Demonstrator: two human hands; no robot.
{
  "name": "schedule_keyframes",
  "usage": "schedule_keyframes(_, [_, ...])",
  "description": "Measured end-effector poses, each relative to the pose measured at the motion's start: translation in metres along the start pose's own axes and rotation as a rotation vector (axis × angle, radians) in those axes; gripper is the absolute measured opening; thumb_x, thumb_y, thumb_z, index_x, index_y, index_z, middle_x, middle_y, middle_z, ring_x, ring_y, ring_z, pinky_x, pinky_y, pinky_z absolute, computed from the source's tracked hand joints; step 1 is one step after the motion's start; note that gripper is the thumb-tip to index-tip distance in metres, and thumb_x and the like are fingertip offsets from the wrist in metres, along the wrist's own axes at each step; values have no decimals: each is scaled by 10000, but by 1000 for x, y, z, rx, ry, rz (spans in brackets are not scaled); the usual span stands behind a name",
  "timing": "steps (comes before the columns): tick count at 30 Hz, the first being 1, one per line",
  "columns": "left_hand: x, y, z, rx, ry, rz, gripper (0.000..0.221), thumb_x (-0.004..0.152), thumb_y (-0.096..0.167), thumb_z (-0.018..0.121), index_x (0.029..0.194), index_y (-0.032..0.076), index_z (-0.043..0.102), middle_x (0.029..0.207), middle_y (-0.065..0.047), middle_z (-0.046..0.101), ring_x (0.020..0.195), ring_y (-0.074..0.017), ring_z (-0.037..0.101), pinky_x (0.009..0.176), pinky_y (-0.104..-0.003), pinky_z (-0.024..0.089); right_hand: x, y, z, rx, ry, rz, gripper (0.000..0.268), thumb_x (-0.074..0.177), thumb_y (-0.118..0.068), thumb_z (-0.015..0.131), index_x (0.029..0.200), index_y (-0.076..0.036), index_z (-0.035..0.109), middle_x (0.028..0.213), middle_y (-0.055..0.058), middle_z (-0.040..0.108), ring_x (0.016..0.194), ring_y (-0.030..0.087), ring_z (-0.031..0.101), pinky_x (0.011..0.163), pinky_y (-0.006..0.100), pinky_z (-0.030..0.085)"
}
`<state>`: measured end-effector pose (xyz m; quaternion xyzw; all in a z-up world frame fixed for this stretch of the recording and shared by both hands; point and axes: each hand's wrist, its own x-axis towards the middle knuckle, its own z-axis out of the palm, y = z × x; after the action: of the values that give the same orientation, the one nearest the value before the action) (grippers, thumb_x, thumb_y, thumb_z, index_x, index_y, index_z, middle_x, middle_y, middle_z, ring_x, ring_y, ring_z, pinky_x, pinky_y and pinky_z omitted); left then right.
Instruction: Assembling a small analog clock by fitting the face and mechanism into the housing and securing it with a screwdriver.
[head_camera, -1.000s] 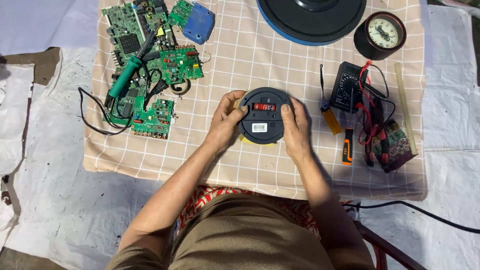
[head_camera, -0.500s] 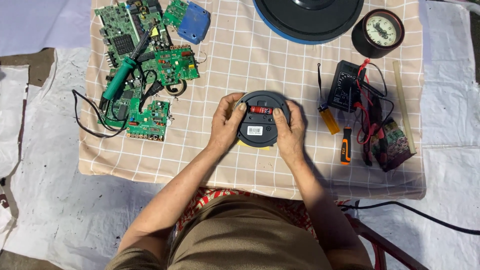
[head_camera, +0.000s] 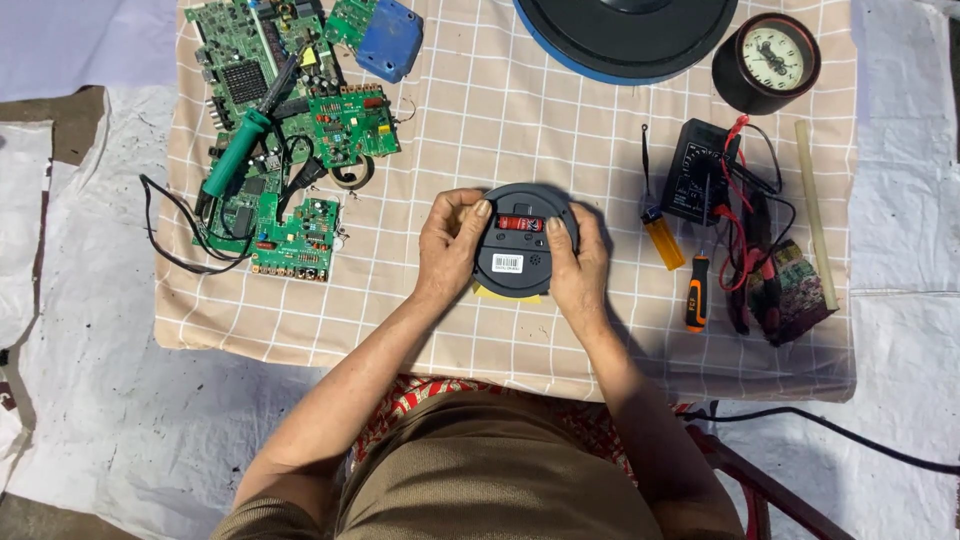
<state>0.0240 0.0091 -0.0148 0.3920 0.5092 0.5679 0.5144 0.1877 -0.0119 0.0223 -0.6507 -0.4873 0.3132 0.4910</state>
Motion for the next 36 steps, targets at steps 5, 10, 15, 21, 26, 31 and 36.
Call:
schedule_keyframes(5, [1, -4, -3, -13, -38, -24, 339, 939, 263, 791, 1189, 83, 649, 806, -56, 690, 717, -98, 646, 634, -233, 581, 3, 12, -1, 108, -21, 25, 231, 1018, -230, 706, 1222, -121, 687, 836, 92, 653, 727, 166, 611, 613, 279, 541])
schedule_keyframes(10, [2, 22, -9, 34, -206, -116, 610, 888, 241, 830, 1386, 40, 543, 1082, -228, 712, 949, -264, 693, 809, -421, 622, -1, 10, 5, 253, 0, 82, 246, 989, -170, 734, 1212, -89, 669, 854, 61, 659, 726, 119, 581, 587, 242, 545])
schedule_keyframes(15, [8, 37, -18, -32, -326, -241, 776, 789, 30, 852, 1460, 0, 464, 1063, -245, 668, 905, -296, 694, 742, -415, 651, -3, -1, 3, 306, 2, 122, 279, 964, -181, 762, 1215, -92, 680, 907, 74, 692, 764, 128, 604, 634, 246, 562])
schedule_keyframes(21, [2, 56, -14, -182, -254, -285, 813, 772, -46, 816, 1483, 1, 424, 1051, -198, 643, 874, -248, 688, 722, -368, 666, 5, 7, -12, 468, -183, 174, 527, 925, -226, 798, 1385, -68, 595, 1182, 140, 685, 1034, 195, 621, 886, 346, 579])
schedule_keyframes(26, [7, 47, -25, -193, -283, -259, 887, 753, -89, 815, 1516, -2, 371, 1061, -163, 669, 907, -223, 707, 782, -351, 679, 3, -7, -20, 634, -385, 225, 784, 768, -15, 868, 1473, -53, 528, 1304, 191, 682, 1135, 241, 649, 966, 406, 582])
schedule_keyframes(31, [16, 46, -30, -101, -392, -260, 737, 681, -129, 844, 1358, -57, 562, 1050, -194, 721, 930, -237, 713, 798, -344, 652, 8, 22, -16, 710, -378, 209, 821, 707, 42, 890, 1451, -38, 550, 1265, 215, 686, 1111, 251, 653, 943, 390, 590])
schedule_keyframes(36, [34, 71, -21, 38, -369, -179, 684, 648, -109, 859, 1272, -22, 592, 975, -124, 683, 896, -213, 681, 792, -312, 620, 16, 32, -17, 718, -343, 136, 835, 777, -7, 874, 1511, -62, 480, 1311, 198, 661, 1166, 249, 635, 970, 383, 589])
